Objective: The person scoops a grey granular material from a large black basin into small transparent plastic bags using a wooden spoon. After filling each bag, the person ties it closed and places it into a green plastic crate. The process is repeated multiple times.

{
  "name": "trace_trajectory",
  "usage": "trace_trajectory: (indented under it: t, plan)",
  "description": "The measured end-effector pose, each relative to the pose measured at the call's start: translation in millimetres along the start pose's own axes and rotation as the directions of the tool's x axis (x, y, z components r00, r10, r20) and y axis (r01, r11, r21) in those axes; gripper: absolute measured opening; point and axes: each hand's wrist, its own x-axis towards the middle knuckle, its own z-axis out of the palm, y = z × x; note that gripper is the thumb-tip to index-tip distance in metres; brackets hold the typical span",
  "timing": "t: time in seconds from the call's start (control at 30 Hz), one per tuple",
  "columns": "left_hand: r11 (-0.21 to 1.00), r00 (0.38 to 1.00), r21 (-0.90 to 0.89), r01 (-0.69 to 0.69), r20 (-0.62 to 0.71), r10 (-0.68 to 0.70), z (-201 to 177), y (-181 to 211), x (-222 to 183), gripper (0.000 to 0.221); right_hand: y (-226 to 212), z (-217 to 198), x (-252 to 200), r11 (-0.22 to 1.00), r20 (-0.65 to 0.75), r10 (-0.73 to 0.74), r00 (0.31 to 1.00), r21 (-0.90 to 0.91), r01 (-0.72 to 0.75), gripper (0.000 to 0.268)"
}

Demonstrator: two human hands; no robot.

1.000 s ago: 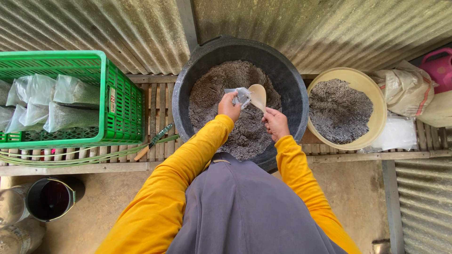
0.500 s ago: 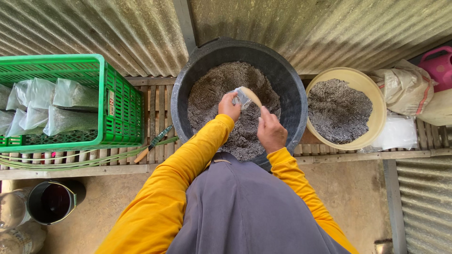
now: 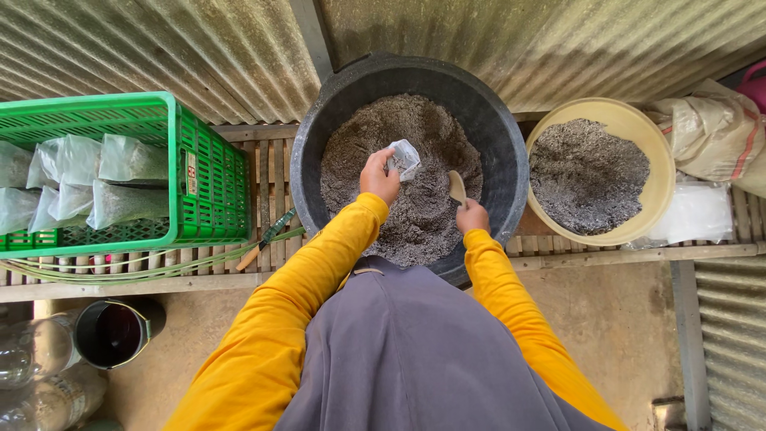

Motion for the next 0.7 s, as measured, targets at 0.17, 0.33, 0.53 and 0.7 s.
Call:
trace_trajectory:
  t: [0.17, 0.33, 0.53, 0.7]
  plan:
    - [0.993, 0.993, -0.044, 0.112, 0.033, -0.111, -5, 4, 2, 0.039, -1, 19, -11, 0.872, 0.197, -0.001, 0.980, 0.480, -0.095, 0.038]
    - [0.986, 0.986, -0.042, 0.159, 0.050, -0.157, -1, 3, 4, 0.041, 0, -5, -15, 0.634, 0.477, 0.124, 0.870, 0.637, -0.439, 0.043]
    - [0.997, 1.000, -0.074, 0.017, 0.004, -0.017, 15, -10, 6, 0.043, -16, -65, -30, 0.591, 0.424, -0.060, 0.903, 0.744, -0.311, 0.046]
    - [0.996, 0.997, -0.075, 0.057, 0.050, -0.053, 29, -12, 7, 0.045, -52, -88, -50, 0.641, 0.283, -0.234, 0.930, 0.764, -0.072, 0.043]
